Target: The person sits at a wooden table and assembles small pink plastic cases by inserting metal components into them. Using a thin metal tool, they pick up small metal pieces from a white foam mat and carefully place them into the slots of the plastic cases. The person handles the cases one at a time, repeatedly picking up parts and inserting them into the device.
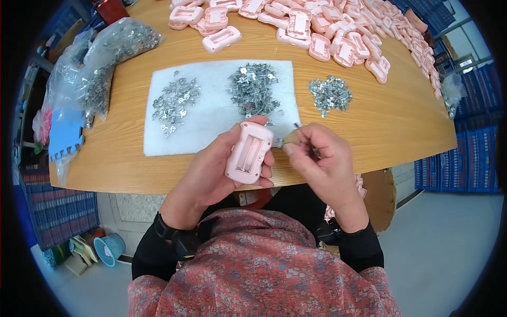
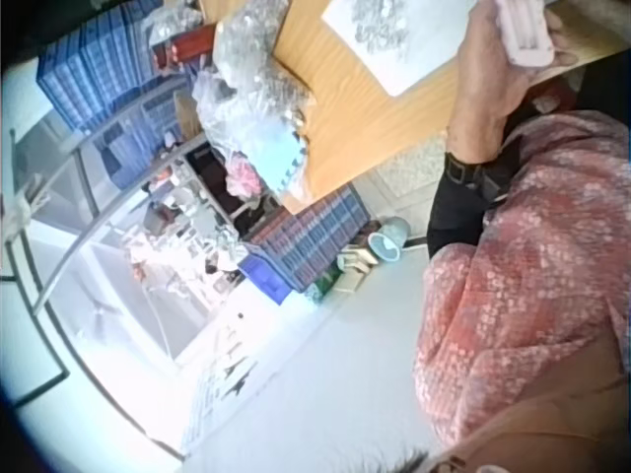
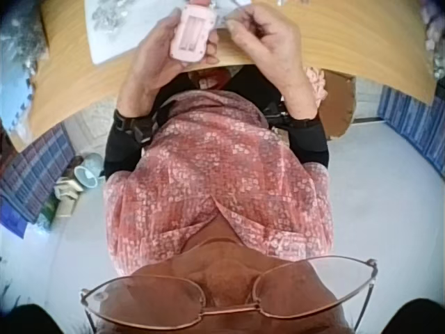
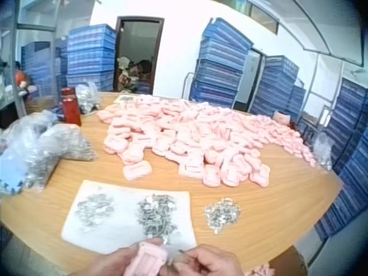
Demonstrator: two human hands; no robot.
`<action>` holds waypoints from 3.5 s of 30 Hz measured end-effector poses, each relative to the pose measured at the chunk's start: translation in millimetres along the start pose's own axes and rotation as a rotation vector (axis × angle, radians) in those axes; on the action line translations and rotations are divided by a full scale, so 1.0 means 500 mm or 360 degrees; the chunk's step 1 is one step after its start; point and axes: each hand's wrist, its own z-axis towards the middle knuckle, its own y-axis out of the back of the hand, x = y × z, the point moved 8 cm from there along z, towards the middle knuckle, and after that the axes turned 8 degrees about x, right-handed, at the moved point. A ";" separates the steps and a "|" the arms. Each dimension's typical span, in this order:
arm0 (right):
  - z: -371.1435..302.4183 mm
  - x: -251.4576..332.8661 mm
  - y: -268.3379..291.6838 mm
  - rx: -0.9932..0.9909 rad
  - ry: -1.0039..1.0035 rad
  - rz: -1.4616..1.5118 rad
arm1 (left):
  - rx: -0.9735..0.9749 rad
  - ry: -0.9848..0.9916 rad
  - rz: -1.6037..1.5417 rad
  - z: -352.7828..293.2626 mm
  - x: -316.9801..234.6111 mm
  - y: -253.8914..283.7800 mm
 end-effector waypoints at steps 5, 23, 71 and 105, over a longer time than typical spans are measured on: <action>0.026 0.036 -0.034 0.0072 0.0138 -0.0248 | -0.0054 0.0015 -0.0018 -0.010 -0.001 0.001; 0.039 0.039 -0.058 0.0084 0.0216 -0.0616 | -0.0200 0.0065 0.0091 -0.014 0.011 0.023; 0.010 -0.038 -0.070 0.0225 -0.0236 0.0664 | -0.0013 0.0062 -0.0004 -0.024 0.007 0.011; -0.022 -0.035 -0.093 0.0220 -0.0123 0.0640 | 0.0177 0.0159 -0.0460 -0.023 0.033 -0.009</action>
